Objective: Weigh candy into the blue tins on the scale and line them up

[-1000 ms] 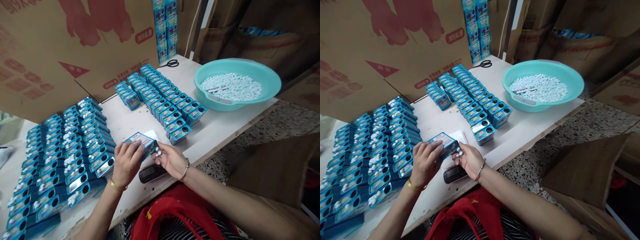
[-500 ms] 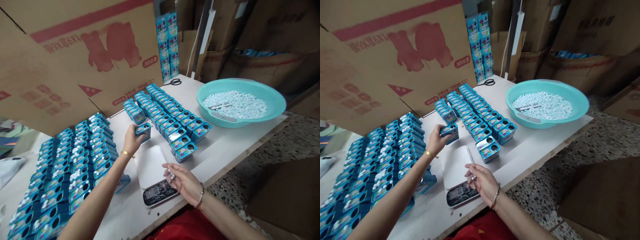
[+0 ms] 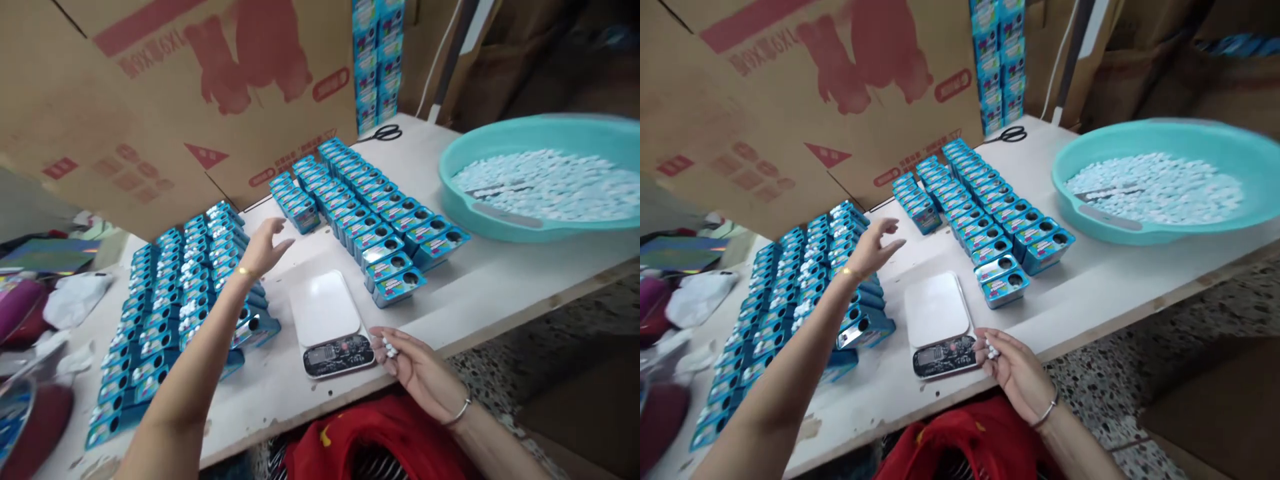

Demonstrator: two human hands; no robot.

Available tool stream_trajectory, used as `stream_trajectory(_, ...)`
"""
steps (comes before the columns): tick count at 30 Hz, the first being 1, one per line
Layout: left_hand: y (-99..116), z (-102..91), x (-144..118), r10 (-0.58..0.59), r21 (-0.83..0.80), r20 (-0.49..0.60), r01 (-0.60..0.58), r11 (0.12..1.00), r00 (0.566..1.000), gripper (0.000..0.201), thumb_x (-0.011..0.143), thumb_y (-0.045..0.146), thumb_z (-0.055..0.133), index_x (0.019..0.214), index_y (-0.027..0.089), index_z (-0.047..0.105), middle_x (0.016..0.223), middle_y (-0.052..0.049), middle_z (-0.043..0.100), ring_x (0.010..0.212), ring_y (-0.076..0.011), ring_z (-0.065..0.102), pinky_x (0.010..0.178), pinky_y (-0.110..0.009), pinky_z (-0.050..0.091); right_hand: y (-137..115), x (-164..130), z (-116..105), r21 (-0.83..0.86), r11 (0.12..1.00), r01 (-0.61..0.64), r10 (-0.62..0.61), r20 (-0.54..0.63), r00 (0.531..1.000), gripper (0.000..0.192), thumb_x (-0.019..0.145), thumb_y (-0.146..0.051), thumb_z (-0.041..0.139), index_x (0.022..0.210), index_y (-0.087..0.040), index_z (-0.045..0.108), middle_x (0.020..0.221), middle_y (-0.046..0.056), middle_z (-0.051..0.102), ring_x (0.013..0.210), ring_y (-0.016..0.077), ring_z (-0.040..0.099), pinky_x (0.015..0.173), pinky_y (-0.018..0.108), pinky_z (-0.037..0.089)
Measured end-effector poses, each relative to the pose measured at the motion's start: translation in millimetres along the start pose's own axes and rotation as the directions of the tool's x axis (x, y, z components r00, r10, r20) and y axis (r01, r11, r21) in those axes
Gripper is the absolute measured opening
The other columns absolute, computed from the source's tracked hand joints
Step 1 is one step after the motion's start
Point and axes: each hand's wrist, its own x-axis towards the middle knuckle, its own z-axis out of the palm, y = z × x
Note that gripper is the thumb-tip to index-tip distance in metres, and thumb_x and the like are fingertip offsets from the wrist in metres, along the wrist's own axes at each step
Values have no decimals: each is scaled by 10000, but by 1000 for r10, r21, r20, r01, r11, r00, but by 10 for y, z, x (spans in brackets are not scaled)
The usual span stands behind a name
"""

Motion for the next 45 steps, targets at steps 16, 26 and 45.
stream_trajectory(16, 476, -190, -1801, 87, 463, 35, -94, 882, 996, 153, 902, 272, 462, 866, 201, 593, 1168, -93, 580, 1050, -249, 535, 871, -436, 413, 248, -217, -82, -85, 996, -29, 35, 70, 997, 192, 665, -166, 762, 845, -155, 696, 832, 54, 680, 723, 103, 635, 608, 167, 517)
stream_trajectory(26, 1019, 74, -786, 218, 311, 357, -336, 889, 908, 128, 879, 241, 479, 930, 170, 573, 1010, -84, 587, 849, -189, 590, 724, -321, 474, 215, -354, -169, -180, 984, 19, -4, 84, 996, 300, 601, -265, 830, 822, -120, 689, 771, 45, 664, 605, 61, 570, 541, 140, 462)
stream_trajectory(45, 382, 540, -2444, -308, -172, -7, 303, 937, 951, 151, 878, 331, 511, 880, 185, 553, 807, -16, 594, 716, -132, 542, 672, -264, 450, -57, -277, -203, -725, 686, 57, 35, 111, 993, 470, 593, -482, 768, 859, -123, 622, 579, 14, 650, 502, 81, 519, 556, 243, 414)
